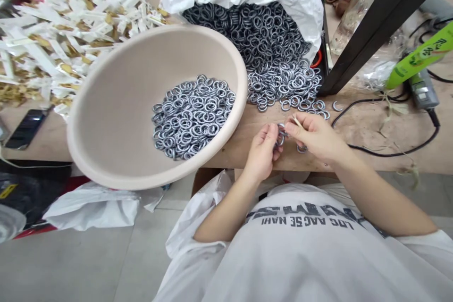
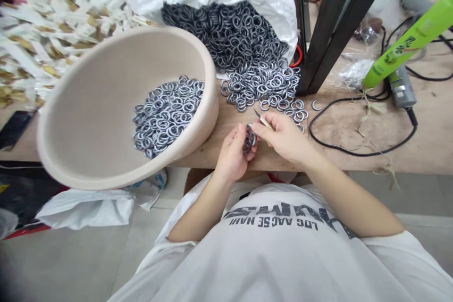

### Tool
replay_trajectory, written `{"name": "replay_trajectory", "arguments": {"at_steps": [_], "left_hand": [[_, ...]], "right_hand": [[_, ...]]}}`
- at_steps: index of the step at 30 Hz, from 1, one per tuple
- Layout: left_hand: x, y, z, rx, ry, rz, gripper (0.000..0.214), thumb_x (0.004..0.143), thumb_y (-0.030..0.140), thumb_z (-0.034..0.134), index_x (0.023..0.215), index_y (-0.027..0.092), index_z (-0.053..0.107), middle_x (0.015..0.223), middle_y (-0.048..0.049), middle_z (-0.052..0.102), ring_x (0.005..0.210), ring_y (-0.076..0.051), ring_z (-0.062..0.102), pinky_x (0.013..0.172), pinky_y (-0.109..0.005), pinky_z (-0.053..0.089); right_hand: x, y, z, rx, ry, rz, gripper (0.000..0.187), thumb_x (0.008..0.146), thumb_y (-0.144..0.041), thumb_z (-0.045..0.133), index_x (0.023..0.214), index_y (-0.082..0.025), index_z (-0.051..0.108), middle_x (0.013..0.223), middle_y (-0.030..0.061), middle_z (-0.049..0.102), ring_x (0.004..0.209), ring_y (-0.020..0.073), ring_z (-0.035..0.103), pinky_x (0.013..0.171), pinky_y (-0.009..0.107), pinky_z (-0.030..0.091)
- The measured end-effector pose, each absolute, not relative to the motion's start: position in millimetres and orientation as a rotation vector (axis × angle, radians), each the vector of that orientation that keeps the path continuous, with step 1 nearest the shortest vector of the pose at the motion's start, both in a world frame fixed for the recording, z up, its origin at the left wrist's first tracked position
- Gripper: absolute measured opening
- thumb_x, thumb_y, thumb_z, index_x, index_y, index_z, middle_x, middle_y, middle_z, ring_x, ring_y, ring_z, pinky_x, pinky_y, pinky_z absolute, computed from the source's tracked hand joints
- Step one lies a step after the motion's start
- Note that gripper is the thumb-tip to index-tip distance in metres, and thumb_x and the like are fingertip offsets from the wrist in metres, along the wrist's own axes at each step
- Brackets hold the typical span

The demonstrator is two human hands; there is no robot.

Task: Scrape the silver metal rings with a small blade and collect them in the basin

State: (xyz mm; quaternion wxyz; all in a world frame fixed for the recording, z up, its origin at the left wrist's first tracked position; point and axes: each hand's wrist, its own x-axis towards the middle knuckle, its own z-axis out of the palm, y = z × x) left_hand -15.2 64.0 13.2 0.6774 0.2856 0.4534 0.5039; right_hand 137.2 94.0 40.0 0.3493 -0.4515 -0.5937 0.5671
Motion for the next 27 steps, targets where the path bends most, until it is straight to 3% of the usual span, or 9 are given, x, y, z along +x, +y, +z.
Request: {"name": "replay_trajectory", "arguments": {"at_steps": [2,7,10,12,16,27], "left_hand": [[-6.7,61.8,11.0,0.685,1.010,1.160,0.045,0.081,0.062,0.071,0.082,0.019,0.059,0.066,0.0043,0.052,0.051,-0.005,0.040,0.042,-0.016,0.026],[-0.2,58.6,8.1,0.702,0.957,1.193,0.048,0.084,0.061,0.070,0.072,0.018,0.052,0.056,0.0061,0.040,0.048,-0.005,0.030,0.045,-0.017,0.026],[-1.2,58.0,12.0,0.667,0.939,1.148,0.050,0.084,0.063,0.069,0.071,0.018,0.052,0.054,0.0068,0.035,0.045,-0.005,0.026,0.042,-0.018,0.020],[-1.4,58.0,15.8,0.620,0.919,1.126,0.051,0.082,0.064,0.070,0.070,0.018,0.051,0.052,0.0076,0.032,0.043,-0.004,0.023,0.041,-0.018,0.017],[0.1,57.8,22.3,0.538,0.915,1.128,0.055,0.077,0.066,0.074,0.068,0.019,0.047,0.051,0.0084,0.032,0.041,-0.004,0.024,0.039,-0.018,0.020],[0.4,55.2,23.9,0.494,0.910,1.062,0.056,0.073,0.063,0.080,0.069,0.019,0.045,0.051,0.0093,0.034,0.039,-0.003,0.025,0.038,-0.018,0.018]], "right_hand": [[130.2,81.6,38.1,-1.130,-1.411,1.518,0.039,0.090,-0.058,0.064,0.081,-0.021,0.056,0.065,-0.0049,0.050,0.053,0.0108,0.040,0.053,0.027,0.035],[130.1,76.7,23.6,-1.188,-1.441,1.182,0.031,0.090,-0.051,0.068,0.094,-0.021,0.060,0.081,-0.0016,0.058,0.074,0.0145,0.053,0.070,0.029,0.043],[140.4,79.1,25.5,-1.223,-1.588,1.049,0.029,0.095,-0.051,0.060,0.095,-0.023,0.059,0.077,-0.0021,0.056,0.071,0.0147,0.051,0.067,0.029,0.040],[146.7,76.1,32.4,-1.254,-1.778,0.928,0.033,0.098,-0.053,0.054,0.086,-0.022,0.056,0.070,-0.0027,0.052,0.064,0.0140,0.047,0.062,0.030,0.034],[150.8,63.4,46.0,-1.250,-2.130,0.704,0.041,0.101,-0.049,0.048,0.071,-0.022,0.044,0.068,-0.0012,0.049,0.061,0.0131,0.043,0.059,0.031,0.025],[150.2,60.6,48.4,-1.217,-2.267,0.682,0.042,0.103,-0.048,0.045,0.071,-0.021,0.052,0.068,0.0003,0.057,0.063,0.0138,0.047,0.060,0.031,0.024]]}}
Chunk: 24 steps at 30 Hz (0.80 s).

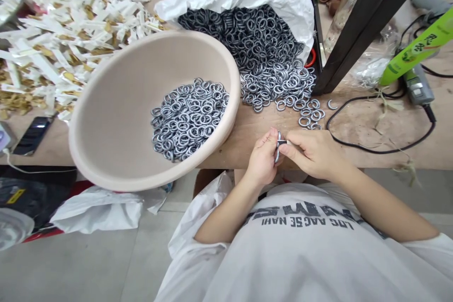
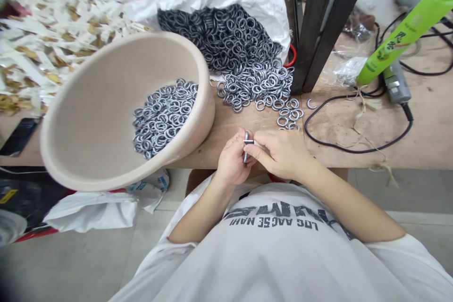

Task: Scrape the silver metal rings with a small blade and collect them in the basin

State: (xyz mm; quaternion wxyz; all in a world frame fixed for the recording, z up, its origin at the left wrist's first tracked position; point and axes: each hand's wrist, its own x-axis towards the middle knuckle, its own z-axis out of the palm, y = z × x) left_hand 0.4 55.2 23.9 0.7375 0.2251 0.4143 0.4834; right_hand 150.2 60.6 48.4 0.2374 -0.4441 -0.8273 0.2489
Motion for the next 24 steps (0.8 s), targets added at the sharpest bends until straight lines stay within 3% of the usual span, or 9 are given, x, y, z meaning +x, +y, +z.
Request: {"name": "replay_trajectory", "arguments": {"at_steps": [4,7,11,15,17,20,24], "left_hand": [[-5.4,52.9,19.9,0.533,0.903,1.003,0.056,0.075,0.064,0.077,0.067,0.019,0.044,0.049,0.0089,0.034,0.039,-0.003,0.024,0.037,-0.017,0.017],[-10.0,48.4,17.5,0.619,0.856,0.941,0.058,0.077,0.067,0.073,0.064,0.018,0.045,0.050,0.0071,0.036,0.040,-0.004,0.025,0.038,-0.017,0.018],[-19.2,50.1,18.0,0.576,0.891,0.991,0.052,0.079,0.063,0.073,0.067,0.018,0.050,0.050,0.0082,0.031,0.041,-0.005,0.027,0.039,-0.017,0.023],[-33.0,59.5,23.5,0.489,0.897,1.053,0.038,0.081,0.053,0.076,0.082,0.017,0.063,0.051,0.0090,0.032,0.043,-0.005,0.032,0.042,-0.016,0.032],[-39.4,63.2,25.1,0.424,0.862,1.073,0.030,0.081,0.045,0.075,0.082,0.018,0.063,0.056,0.0077,0.037,0.047,-0.006,0.038,0.043,-0.017,0.039],[-41.9,66.0,23.3,0.366,0.779,1.066,0.023,0.082,0.038,0.069,0.078,0.018,0.058,0.068,0.0043,0.048,0.054,-0.008,0.047,0.045,-0.020,0.050],[-25.5,65.8,18.0,0.352,0.803,0.987,0.031,0.084,0.048,0.066,0.086,0.018,0.059,0.074,0.0028,0.056,0.054,-0.008,0.053,0.041,-0.020,0.050]], "right_hand": [[148.8,71.4,39.3,-1.353,-2.160,0.744,0.048,0.102,-0.053,0.045,0.067,-0.021,0.050,0.064,-0.0005,0.056,0.059,0.0138,0.047,0.058,0.030,0.022],[152.8,92.1,33.8,-1.639,-2.045,0.568,0.048,0.102,-0.056,0.042,0.070,-0.022,0.054,0.060,0.0006,0.056,0.057,0.0165,0.047,0.058,0.031,0.020],[152.5,124.3,32.3,-1.736,-2.164,0.291,0.039,0.100,-0.055,0.048,0.088,-0.022,0.066,0.087,0.0078,0.070,0.074,0.0228,0.058,0.060,0.032,0.024],[141.3,148.7,30.5,-1.751,-2.355,0.209,0.023,0.094,-0.038,0.063,0.106,-0.020,0.070,0.110,0.0146,0.069,0.089,0.0284,0.063,0.066,0.034,0.034],[138.4,151.8,31.8,-1.726,-2.349,0.252,0.017,0.093,-0.029,0.062,0.102,-0.019,0.071,0.109,0.0146,0.068,0.091,0.0289,0.063,0.068,0.035,0.037],[138.6,137.4,35.5,-1.479,-2.155,0.504,0.011,0.091,-0.030,0.065,0.092,-0.020,0.070,0.096,0.0082,0.067,0.087,0.0249,0.062,0.071,0.035,0.041],[137.9,95.2,29.5,-1.132,-1.863,0.791,0.012,0.091,-0.034,0.069,0.096,-0.024,0.073,0.091,0.0029,0.062,0.086,0.0197,0.060,0.078,0.035,0.046]]}}
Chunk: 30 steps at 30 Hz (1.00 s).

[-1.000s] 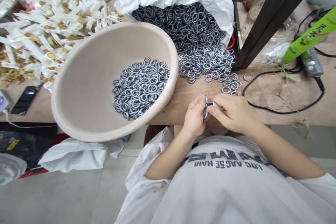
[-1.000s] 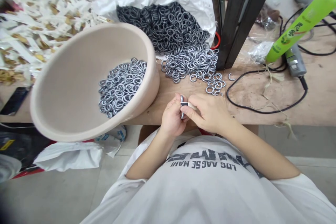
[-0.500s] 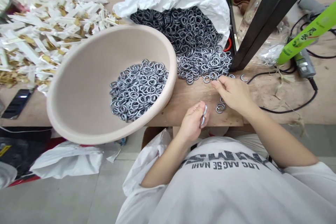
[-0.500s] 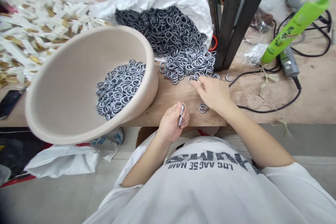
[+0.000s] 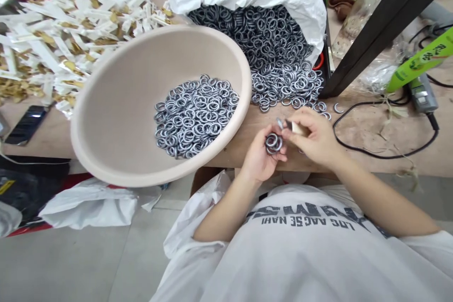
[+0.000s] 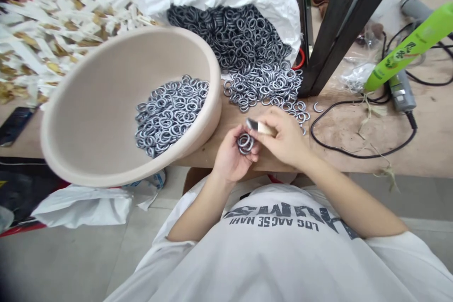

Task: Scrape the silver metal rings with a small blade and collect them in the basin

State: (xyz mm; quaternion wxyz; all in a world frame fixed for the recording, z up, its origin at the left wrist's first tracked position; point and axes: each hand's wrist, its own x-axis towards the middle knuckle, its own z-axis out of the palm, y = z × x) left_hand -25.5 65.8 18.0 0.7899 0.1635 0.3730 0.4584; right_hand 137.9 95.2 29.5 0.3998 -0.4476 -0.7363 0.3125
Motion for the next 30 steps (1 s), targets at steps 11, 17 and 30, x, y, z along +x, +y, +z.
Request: {"name": "replay_trajectory", "arguments": {"at_steps": [11,17,30], "left_hand": [[-2.1,59.6,21.1,0.535,0.876,0.981,0.047,0.078,0.058,0.077,0.081,0.018,0.054,0.059,0.0075,0.045,0.043,-0.004,0.038,0.036,-0.015,0.031],[0.9,55.7,17.6,0.551,0.878,0.979,0.049,0.073,0.057,0.082,0.081,0.018,0.052,0.062,0.0081,0.046,0.042,-0.003,0.035,0.036,-0.015,0.032],[-2.8,56.4,24.3,0.485,0.895,1.053,0.049,0.081,0.060,0.072,0.072,0.018,0.049,0.054,0.0076,0.044,0.038,-0.003,0.030,0.036,-0.016,0.023]], "right_hand": [[144.6,68.7,10.9,-1.059,-1.562,0.975,0.025,0.081,-0.029,0.081,0.095,-0.026,0.061,0.088,-0.0016,0.057,0.078,0.0157,0.058,0.073,0.032,0.049],[141.1,67.3,14.1,-0.990,-1.504,1.059,0.017,0.087,-0.036,0.076,0.093,-0.024,0.066,0.092,0.0015,0.065,0.087,0.0177,0.062,0.082,0.034,0.050],[153.9,61.1,37.5,-1.295,-2.040,0.833,0.036,0.103,-0.051,0.047,0.087,-0.020,0.058,0.077,0.0004,0.062,0.068,0.0146,0.054,0.063,0.029,0.032]]}}
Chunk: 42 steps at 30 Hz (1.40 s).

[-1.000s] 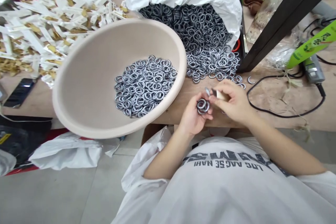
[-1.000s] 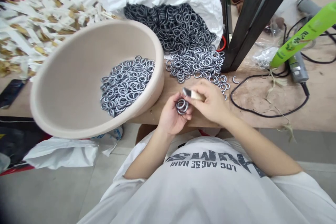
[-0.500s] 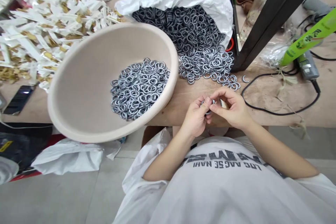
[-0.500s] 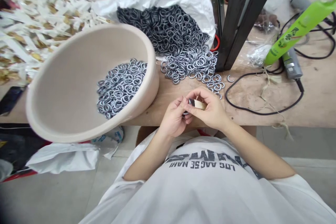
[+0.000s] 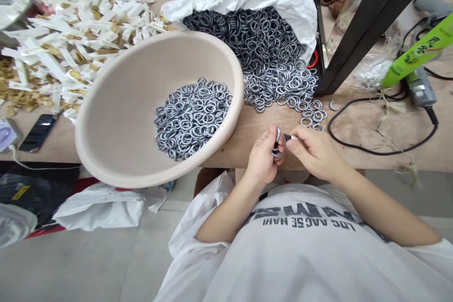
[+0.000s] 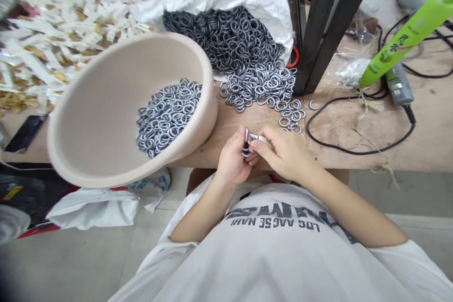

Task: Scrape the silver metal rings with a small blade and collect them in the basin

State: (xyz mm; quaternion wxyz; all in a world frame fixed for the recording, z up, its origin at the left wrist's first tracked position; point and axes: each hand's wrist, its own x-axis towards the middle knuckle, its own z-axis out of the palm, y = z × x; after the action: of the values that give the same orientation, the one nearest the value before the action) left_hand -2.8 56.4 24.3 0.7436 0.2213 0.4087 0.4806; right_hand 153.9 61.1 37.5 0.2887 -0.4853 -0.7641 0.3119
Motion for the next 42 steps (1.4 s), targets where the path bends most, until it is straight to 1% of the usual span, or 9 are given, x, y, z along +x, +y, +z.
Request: {"name": "replay_trajectory", "arguments": {"at_steps": [8,15,18,21,25,28,34,38,42], "left_hand": [[1.5,51.3,27.0,0.433,0.930,1.056,0.051,0.076,0.060,0.077,0.074,0.020,0.046,0.051,0.0102,0.040,0.036,-0.003,0.030,0.035,-0.017,0.023],[-1.0,48.5,21.2,0.504,0.908,1.016,0.046,0.081,0.057,0.073,0.075,0.020,0.047,0.052,0.0090,0.042,0.037,-0.004,0.029,0.035,-0.017,0.023],[-1.7,42.7,19.1,0.583,0.848,0.923,0.047,0.083,0.056,0.071,0.070,0.019,0.046,0.054,0.0067,0.043,0.040,-0.005,0.032,0.035,-0.017,0.025],[-4.3,43.3,18.3,0.585,0.853,0.948,0.047,0.086,0.055,0.069,0.068,0.018,0.046,0.056,0.0063,0.044,0.040,-0.005,0.033,0.037,-0.018,0.027],[-11.1,52.6,18.6,0.577,0.923,1.065,0.045,0.085,0.056,0.070,0.072,0.018,0.049,0.058,0.0059,0.048,0.041,-0.006,0.040,0.041,-0.019,0.036],[-18.0,55.6,18.1,0.562,0.921,1.059,0.045,0.084,0.056,0.071,0.072,0.018,0.051,0.058,0.0056,0.049,0.044,-0.006,0.048,0.044,-0.019,0.042],[-31.4,60.6,14.0,0.508,0.924,1.044,0.042,0.079,0.044,0.079,0.109,0.017,0.067,0.072,0.0020,0.064,0.068,-0.013,0.071,0.058,-0.021,0.058],[-27.5,68.5,11.5,0.508,0.960,1.111,0.041,0.078,0.048,0.080,0.100,0.016,0.066,0.090,-0.0024,0.071,0.066,-0.010,0.068,0.055,-0.019,0.057],[-10.7,69.5,9.0,0.606,0.979,1.170,0.043,0.082,0.058,0.073,0.092,0.017,0.062,0.078,0.0028,0.062,0.054,-0.006,0.055,0.043,-0.016,0.046]], "right_hand": [[150.5,54.5,40.4,-1.234,-2.271,0.442,0.039,0.103,-0.047,0.048,0.075,-0.020,0.052,0.072,0.0006,0.058,0.064,0.0135,0.046,0.060,0.029,0.025],[150.6,61.5,32.4,-1.353,-2.119,0.770,0.041,0.103,-0.048,0.046,0.072,-0.022,0.052,0.064,-0.0017,0.055,0.060,0.0136,0.048,0.059,0.029,0.026],[157.3,78.0,23.9,-1.556,-1.816,0.698,0.045,0.103,-0.054,0.042,0.070,-0.023,0.048,0.061,-0.0020,0.051,0.060,0.0151,0.048,0.059,0.029,0.028],[159.1,89.8,24.6,-1.599,-1.784,0.645,0.042,0.102,-0.056,0.042,0.077,-0.023,0.053,0.065,-0.0013,0.056,0.063,0.0165,0.051,0.061,0.030,0.030],[151.9,105.3,32.8,-1.523,-2.025,0.717,0.038,0.092,-0.061,0.059,0.097,-0.024,0.064,0.080,0.0015,0.068,0.070,0.0194,0.057,0.062,0.030,0.032],[153.7,132.6,31.2,-1.707,-2.029,0.339,0.036,0.090,-0.056,0.065,0.105,-0.023,0.068,0.097,0.0098,0.072,0.075,0.0245,0.058,0.062,0.033,0.031],[161.1,170.6,17.5,-1.861,-2.195,0.088,0.020,0.092,-0.038,0.065,0.099,-0.020,0.070,0.108,0.0158,0.069,0.068,0.0214,0.054,0.060,0.035,0.025],[159.1,152.9,26.1,-1.710,-2.077,0.299,0.021,0.088,-0.040,0.070,0.079,-0.021,0.066,0.085,0.0092,0.068,0.064,0.0185,0.049,0.057,0.034,0.025],[148.7,112.2,42.1,-1.436,-1.809,1.051,0.037,0.083,-0.053,0.073,0.069,-0.021,0.058,0.060,-0.0022,0.053,0.055,0.0133,0.044,0.052,0.029,0.029]]}}
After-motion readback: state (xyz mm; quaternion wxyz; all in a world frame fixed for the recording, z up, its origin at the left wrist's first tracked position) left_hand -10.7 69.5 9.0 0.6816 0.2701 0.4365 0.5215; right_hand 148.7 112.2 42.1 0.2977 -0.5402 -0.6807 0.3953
